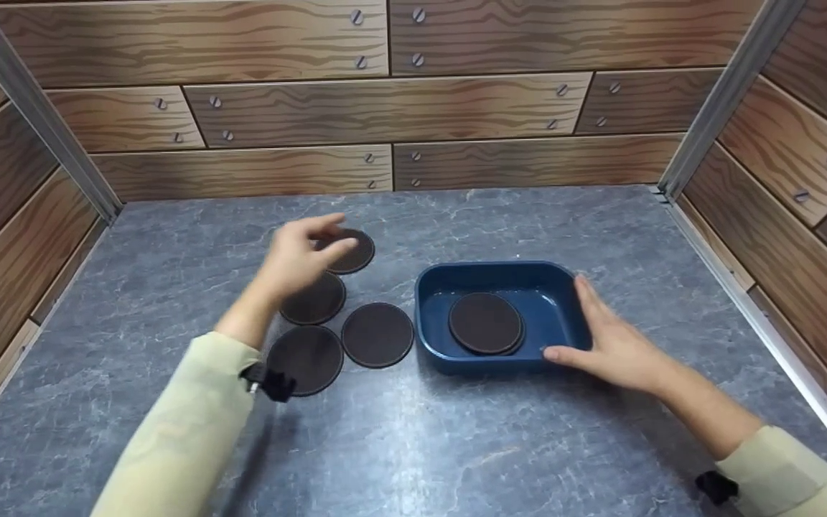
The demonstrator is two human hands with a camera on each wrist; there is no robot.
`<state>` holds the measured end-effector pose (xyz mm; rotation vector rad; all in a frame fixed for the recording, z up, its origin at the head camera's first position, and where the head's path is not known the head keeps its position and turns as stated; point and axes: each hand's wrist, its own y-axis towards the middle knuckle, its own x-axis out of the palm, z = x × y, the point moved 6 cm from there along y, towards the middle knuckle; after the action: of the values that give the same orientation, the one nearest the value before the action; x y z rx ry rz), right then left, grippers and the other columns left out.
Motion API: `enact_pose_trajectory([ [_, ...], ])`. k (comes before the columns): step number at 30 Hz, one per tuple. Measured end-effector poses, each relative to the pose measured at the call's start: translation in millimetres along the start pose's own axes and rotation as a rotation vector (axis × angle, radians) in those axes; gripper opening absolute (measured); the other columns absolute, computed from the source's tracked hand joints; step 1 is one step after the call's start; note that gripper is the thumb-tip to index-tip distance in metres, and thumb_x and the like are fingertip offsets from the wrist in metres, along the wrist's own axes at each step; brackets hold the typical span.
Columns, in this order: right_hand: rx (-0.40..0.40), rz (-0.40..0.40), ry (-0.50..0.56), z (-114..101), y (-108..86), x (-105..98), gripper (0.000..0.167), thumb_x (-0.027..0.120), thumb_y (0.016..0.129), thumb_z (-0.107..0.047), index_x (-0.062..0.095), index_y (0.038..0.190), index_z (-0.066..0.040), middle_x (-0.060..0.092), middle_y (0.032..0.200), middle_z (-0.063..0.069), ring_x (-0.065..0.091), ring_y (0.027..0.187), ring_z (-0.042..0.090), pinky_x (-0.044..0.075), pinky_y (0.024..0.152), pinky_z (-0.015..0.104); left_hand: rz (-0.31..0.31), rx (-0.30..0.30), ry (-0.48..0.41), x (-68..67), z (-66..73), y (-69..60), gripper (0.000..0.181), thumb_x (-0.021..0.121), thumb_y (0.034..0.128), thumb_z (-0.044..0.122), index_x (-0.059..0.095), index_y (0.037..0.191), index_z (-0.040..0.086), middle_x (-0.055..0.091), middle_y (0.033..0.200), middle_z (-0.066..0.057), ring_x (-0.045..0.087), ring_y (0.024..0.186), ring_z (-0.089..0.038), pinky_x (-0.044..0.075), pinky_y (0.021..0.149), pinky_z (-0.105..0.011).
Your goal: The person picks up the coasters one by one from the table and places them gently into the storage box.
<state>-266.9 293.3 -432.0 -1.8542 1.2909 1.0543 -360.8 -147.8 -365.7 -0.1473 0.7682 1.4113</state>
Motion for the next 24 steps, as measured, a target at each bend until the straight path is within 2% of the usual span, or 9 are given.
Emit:
enact_pose_trajectory([
  [4, 0.001, 0.0, 0.003, 0.2, 0.0, -0.2, 0.128, 0.071, 0.093, -0.067, -0.012, 0.168, -0.006, -0.009, 0.174, 0.023, 0.007, 0.156, 0.055, 0.014, 0.122, 0.07, 0.013, -0.095, -0.012, -20.2, -28.7, -6.7, 0.054, 0.082, 0.0962, 0.022, 0.065, 0.145, 0.004, 0.074, 0.124, -0.017, 0.07, 0.119, -0.033, 0.058, 0.094, -0.043],
  [8, -0.003, 0.006, 0.003, -0.3, 0.2, -0.8, 0.128, 0.072, 0.093, -0.066, -0.011, 0.168, -0.005, -0.008, 0.174, 0.024, 0.009, 0.156, 0.056, 0.014, 0.122, 0.07, -0.006, -0.148, -0.029, -29.0, -54.3, -15.1, 0.057, 0.082, 0.0962, 0.022, 0.063, 0.147, 0.003, 0.07, 0.132, -0.022, 0.065, 0.125, -0.036, 0.053, 0.103, -0.049],
  [12, -0.005, 0.01, 0.001, -0.7, -0.4, -0.5, 0.128, 0.072, 0.093, -0.066, -0.011, 0.168, -0.005, -0.007, 0.174, 0.024, 0.01, 0.155, 0.056, 0.015, 0.121, 0.071, -0.036, -0.181, -0.05, -29.8, -74.7, -23.5, 0.06, 0.082, 0.0956, 0.023, 0.061, 0.147, 0.0, 0.066, 0.137, -0.027, 0.06, 0.132, -0.039, 0.047, 0.111, -0.054],
  [16, -0.011, 0.015, 0.001, -0.4, -0.6, 0.3, 0.128, 0.073, 0.093, -0.065, -0.01, 0.168, -0.004, -0.006, 0.174, 0.025, 0.011, 0.155, 0.057, 0.016, 0.121, 0.071, -0.072, -0.221, -0.044, -29.0, -91.1, -31.1, 0.063, 0.083, 0.0953, 0.026, 0.06, 0.148, 0.0, 0.063, 0.142, -0.027, 0.056, 0.137, -0.04, 0.043, 0.115, -0.053],
  [19, -0.01, 0.016, 0.002, 0.2, -0.2, 0.8, 0.128, 0.073, 0.092, -0.066, -0.01, 0.168, -0.004, -0.006, 0.174, 0.025, 0.011, 0.155, 0.057, 0.016, 0.121, 0.071, -0.102, -0.248, -0.041, -27.9, -101.6, -35.8, 0.066, 0.083, 0.0949, 0.026, 0.058, 0.15, 0.0, 0.061, 0.146, -0.026, 0.052, 0.14, -0.041, 0.04, 0.118, -0.053],
  [24, -0.007, 0.011, 0.005, 0.0, -0.5, 0.2, 0.127, 0.073, 0.093, -0.065, -0.01, 0.169, -0.005, -0.006, 0.175, 0.024, 0.011, 0.155, 0.056, 0.017, 0.121, 0.072, -0.151, -0.278, -0.094, -23.6, -111.9, -42.6, 0.07, 0.084, 0.0941, 0.021, 0.053, 0.152, -0.004, 0.055, 0.152, -0.026, 0.05, 0.143, -0.042, 0.038, 0.119, -0.052],
])
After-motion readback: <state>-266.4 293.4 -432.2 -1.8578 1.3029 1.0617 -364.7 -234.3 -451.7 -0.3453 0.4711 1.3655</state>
